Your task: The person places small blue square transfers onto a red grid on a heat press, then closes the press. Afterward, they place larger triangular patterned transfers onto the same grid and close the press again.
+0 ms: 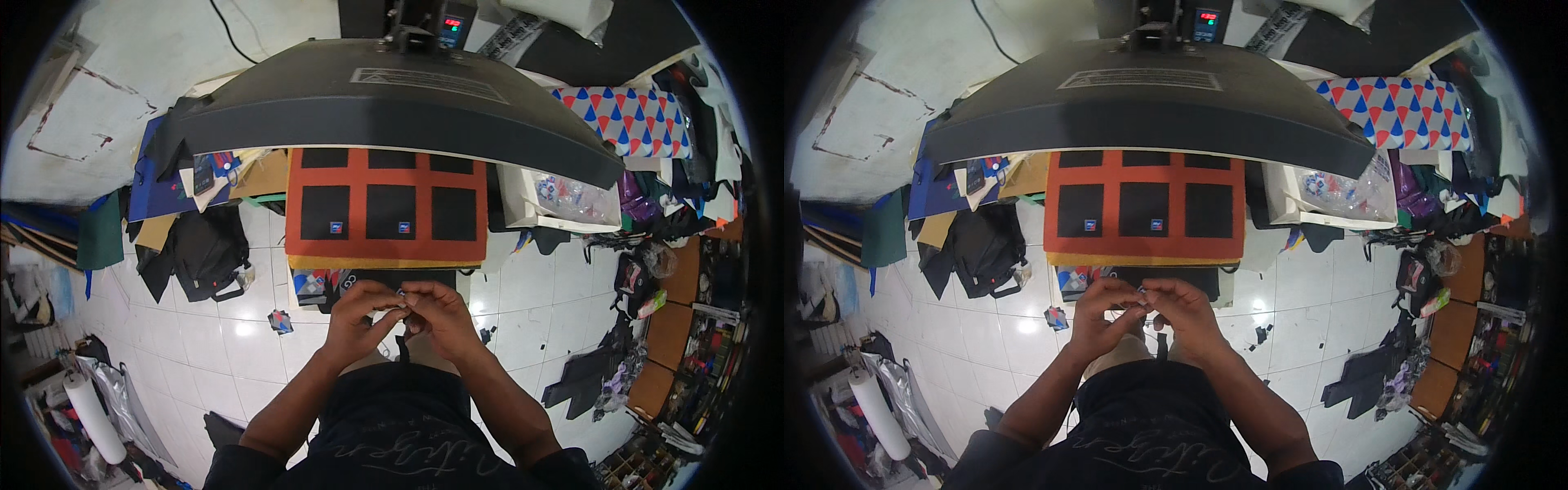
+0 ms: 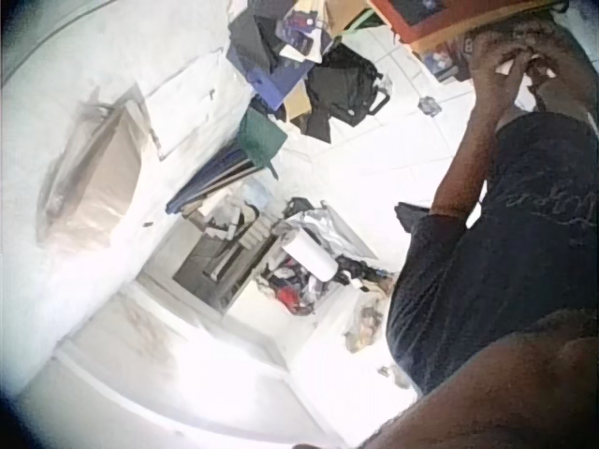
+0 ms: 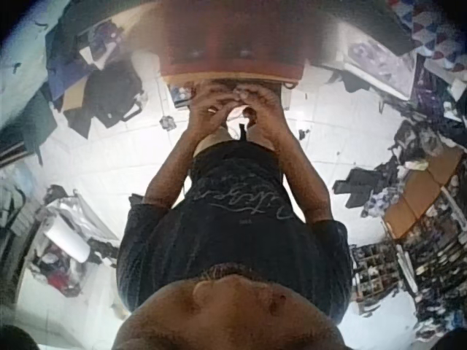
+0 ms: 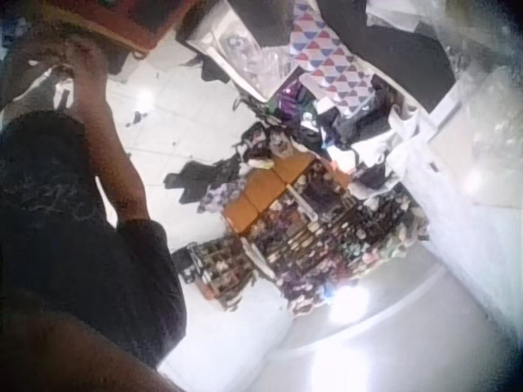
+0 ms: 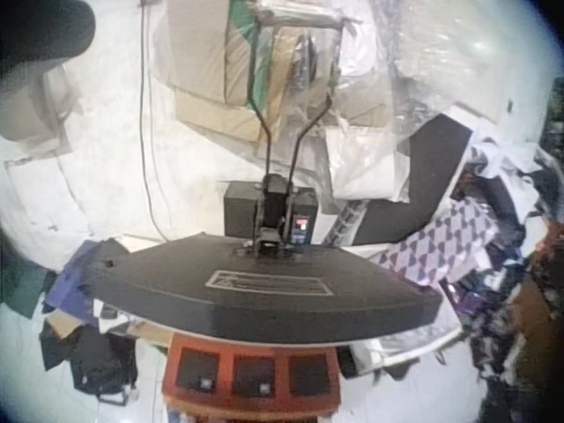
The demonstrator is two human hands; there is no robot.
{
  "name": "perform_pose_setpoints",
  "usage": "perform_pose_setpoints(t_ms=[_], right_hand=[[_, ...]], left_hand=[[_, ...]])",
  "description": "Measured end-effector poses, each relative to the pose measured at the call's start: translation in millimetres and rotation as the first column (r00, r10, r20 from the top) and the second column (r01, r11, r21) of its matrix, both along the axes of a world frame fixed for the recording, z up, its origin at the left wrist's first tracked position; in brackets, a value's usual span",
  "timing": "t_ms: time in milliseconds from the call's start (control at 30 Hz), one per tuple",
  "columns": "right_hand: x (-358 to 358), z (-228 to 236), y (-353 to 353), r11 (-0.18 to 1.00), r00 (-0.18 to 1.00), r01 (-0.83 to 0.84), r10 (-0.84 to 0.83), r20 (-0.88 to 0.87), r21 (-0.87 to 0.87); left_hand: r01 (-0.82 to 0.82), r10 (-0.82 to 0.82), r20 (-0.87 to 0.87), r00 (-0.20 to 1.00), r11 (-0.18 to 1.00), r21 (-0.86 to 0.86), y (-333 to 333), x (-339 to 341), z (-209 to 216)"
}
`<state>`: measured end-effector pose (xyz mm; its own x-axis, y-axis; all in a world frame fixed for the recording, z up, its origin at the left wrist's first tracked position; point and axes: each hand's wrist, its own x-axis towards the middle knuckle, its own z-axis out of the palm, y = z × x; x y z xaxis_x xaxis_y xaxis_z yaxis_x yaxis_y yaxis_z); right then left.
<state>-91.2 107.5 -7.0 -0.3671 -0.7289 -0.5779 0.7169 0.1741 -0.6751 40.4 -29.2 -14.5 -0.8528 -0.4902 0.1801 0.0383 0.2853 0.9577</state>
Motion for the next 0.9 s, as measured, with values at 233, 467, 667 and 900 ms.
perform_pose_setpoints(t_ms=[233, 467, 667, 900], right_hand=[[-16.5, 4.1, 15.8, 0.999, 0.947, 0.053, -0.054, -0.318, -0.012], [-32.2, 1.5, 30.1, 0.988, 0.883, 0.013, 0.06, -0.465, 0.151], [-40.7, 1.8, 38.9, 0.978, 0.787, 0.009, 0.122, -0.605, 0.209], [-51.3, 6.9, 44.1, 0.961, 0.786, -0.007, 0.177, -0.593, 0.277]], left_hand=[[-0.124, -0.061, 0.207, 0.976, 0.624, 0.771, 17.3, -29.5, 4.6], [-0.191, -0.083, 0.321, 0.943, 0.656, 0.73, 26.8, -48.7, 6.2], [-0.227, -0.071, 0.357, 0.931, 0.654, 0.722, 35.6, -57.7, -2.7], [-0.234, -0.089, 0.378, 0.921, 0.65, 0.723, 43.8, -66.9, -4.4]])
